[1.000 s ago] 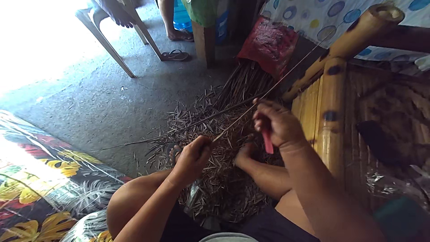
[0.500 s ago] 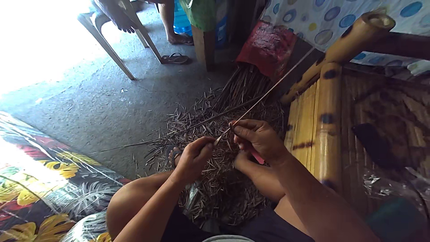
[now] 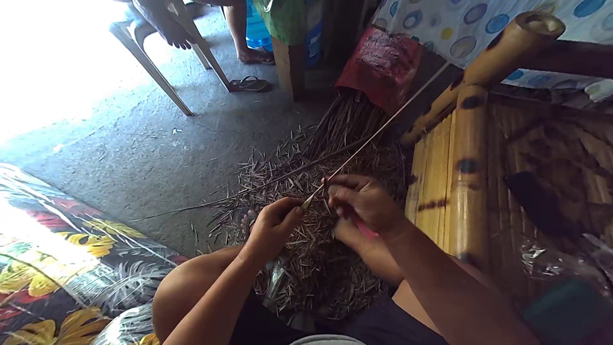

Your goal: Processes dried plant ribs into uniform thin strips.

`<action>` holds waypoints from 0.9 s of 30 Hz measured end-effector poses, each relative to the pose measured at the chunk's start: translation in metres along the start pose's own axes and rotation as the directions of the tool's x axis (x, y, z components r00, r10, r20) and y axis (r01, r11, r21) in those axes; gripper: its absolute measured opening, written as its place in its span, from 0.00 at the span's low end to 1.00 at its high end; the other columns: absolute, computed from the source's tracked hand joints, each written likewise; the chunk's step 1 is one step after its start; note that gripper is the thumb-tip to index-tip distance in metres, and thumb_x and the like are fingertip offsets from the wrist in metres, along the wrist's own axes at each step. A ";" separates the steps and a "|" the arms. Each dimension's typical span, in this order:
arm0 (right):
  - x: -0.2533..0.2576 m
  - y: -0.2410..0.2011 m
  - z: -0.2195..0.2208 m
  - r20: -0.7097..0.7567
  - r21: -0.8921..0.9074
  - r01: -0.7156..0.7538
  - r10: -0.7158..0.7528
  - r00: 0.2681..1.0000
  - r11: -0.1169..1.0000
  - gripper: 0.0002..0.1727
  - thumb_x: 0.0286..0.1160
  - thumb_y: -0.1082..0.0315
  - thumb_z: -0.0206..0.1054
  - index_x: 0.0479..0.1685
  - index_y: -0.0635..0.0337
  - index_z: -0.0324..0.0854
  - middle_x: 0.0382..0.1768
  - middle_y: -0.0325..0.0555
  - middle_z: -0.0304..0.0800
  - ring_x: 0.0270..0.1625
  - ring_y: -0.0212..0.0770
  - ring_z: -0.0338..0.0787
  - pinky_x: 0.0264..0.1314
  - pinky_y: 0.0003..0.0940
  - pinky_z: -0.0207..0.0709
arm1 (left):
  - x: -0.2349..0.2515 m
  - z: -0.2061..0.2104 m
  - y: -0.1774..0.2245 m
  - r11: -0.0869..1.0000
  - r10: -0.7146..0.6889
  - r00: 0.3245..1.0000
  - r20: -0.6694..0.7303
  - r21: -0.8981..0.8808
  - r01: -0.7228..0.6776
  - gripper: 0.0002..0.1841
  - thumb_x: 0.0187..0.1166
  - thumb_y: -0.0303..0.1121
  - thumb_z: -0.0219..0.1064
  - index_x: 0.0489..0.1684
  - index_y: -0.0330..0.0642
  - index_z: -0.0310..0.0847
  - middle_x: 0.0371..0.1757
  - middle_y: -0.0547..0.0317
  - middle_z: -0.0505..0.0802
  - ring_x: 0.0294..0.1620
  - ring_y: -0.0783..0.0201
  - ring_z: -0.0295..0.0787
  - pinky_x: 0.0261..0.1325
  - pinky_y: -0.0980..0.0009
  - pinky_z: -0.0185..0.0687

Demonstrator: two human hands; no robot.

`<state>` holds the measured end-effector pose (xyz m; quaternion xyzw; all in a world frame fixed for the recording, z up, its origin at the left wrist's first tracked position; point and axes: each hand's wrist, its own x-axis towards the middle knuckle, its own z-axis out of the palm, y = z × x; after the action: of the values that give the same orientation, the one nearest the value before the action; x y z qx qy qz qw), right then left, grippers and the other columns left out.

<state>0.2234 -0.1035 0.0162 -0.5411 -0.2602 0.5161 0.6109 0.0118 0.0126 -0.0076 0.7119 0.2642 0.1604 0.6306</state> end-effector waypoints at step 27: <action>0.012 -0.037 -0.054 -0.349 0.058 0.183 -0.152 0.925 0.981 0.17 0.92 0.60 0.54 0.71 0.46 0.78 0.28 0.34 0.84 0.20 0.27 0.79 0.22 0.22 0.77 | 0.001 0.003 -0.008 0.933 0.200 0.977 -0.067 0.316 -0.170 0.12 0.85 0.36 0.61 0.58 0.45 0.88 0.33 0.68 0.89 0.26 0.77 0.79 0.30 0.78 0.77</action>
<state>0.2881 -0.1091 0.0327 -0.5704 -0.1719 0.3711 0.7123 0.0133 0.0113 -0.0158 0.8146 0.2483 0.2107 0.4800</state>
